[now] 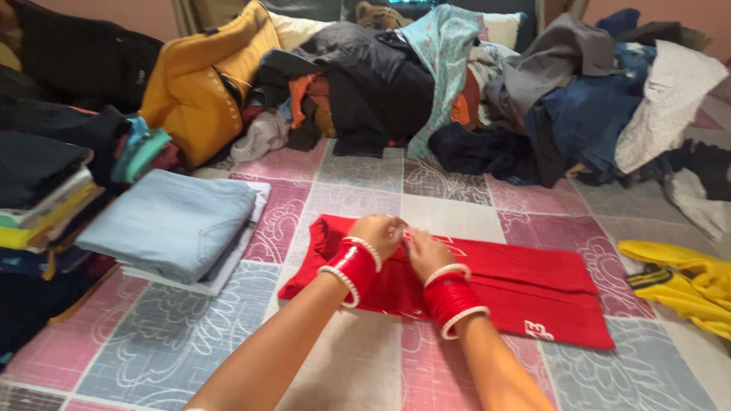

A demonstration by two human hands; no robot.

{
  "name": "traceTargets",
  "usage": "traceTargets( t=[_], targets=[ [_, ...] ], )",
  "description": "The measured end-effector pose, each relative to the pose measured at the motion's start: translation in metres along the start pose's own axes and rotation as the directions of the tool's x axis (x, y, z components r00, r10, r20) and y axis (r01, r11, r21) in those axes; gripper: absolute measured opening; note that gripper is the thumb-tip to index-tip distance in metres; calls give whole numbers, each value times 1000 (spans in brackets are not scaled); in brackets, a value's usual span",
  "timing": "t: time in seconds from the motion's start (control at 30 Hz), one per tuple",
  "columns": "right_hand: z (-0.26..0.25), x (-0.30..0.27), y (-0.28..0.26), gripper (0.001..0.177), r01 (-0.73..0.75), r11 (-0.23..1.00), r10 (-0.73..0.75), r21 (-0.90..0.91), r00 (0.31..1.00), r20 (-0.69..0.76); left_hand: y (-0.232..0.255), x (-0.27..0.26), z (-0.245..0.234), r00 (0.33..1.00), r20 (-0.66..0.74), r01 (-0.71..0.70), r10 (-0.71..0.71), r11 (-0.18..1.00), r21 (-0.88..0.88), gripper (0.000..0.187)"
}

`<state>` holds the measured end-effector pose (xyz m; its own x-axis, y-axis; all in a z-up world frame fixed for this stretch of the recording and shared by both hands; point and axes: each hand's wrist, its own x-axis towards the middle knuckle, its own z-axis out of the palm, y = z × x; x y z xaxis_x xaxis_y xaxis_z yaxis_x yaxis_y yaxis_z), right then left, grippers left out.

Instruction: The person folds a black t-shirt and then a red t-shirt on a bed, placing them onto a stack of folded laundry.

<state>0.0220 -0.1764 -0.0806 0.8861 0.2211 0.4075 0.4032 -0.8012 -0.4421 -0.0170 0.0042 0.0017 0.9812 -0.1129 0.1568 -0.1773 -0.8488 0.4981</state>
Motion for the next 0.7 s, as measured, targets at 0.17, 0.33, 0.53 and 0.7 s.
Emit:
traceTargets(
  t=[0.17, 0.33, 0.53, 0.7],
  targets=[
    [23, -9, -29, 55, 135, 984, -137, -116, 990, -16, -129, 8, -15, 976, -204, 24, -79, 966, -259, 43],
    [12, -1, -35, 53, 121, 992, -122, -46, 992, -19, -234, 21, 27, 987, -125, -103, -97, 210, -972, 38],
    [22, 54, -71, 59, -200, 974, 179, 104, 967, 180, -246, 23, 39, 972, -172, -131, -161, 239, -962, 46],
    [25, 76, -98, 69, -204, 979, 195, 8, 946, 258, -238, 21, 45, 972, -235, -209, -20, 388, -898, 74]
  ],
)
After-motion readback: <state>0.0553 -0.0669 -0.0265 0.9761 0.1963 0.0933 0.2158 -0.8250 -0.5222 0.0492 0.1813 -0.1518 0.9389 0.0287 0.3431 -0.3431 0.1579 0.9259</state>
